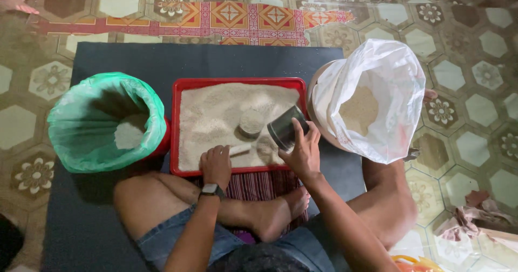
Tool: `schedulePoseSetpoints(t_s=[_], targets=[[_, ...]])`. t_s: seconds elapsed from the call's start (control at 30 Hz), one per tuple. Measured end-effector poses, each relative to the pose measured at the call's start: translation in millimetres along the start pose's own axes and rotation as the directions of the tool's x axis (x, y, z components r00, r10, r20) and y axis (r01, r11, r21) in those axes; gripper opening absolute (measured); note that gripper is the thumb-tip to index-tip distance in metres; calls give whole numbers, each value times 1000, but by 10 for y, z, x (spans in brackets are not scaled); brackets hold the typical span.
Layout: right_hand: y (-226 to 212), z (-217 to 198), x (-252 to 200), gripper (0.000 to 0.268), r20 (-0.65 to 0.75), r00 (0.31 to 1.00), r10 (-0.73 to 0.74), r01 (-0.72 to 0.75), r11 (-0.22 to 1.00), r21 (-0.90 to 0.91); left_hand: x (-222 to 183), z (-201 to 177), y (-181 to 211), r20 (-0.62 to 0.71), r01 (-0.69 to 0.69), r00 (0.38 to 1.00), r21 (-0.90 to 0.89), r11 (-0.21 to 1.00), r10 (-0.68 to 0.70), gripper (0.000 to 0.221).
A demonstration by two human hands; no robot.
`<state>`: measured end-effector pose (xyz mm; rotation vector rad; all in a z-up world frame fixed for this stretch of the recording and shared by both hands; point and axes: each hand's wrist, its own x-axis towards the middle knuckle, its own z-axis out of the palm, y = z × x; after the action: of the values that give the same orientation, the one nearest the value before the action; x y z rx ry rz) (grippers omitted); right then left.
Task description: Scooping and transferring grains from a tray into bags using small metal cups
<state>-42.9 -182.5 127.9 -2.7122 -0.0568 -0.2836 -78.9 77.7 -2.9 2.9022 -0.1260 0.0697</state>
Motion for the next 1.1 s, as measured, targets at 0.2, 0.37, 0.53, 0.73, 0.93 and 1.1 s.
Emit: schedulePoseSetpoints(t_s=[0.2,0.37,0.53,0.73,0.93,1.1], targets=[[221,131,-191,113,7,1000,16,-15,996,-90,-30,-34,-84,-128,117,983,-92,989,-129,37],[181,131,-334,115,79,993,83,-70,985,-157,-31,-104,-36,-172,182,960,-220,958,-222,38],[232,272,-383,113,67,993,101,-93,988,-119,246,-108,18,-215,203,943,-228,952,-253,40],[377,410,-396,116,91,988,125,-113,985,-131,969,-286,237,-228,155,954,-183,971,-195,39],[400,450,-364,115,141,976,164,-142,978,-150,1510,-369,541,-82,44,995,-83,996,-51,41],[403,441,-340,113,165,971,173,-155,981,-114,1601,-203,570,95,-18,995,-10,1000,19,39]])
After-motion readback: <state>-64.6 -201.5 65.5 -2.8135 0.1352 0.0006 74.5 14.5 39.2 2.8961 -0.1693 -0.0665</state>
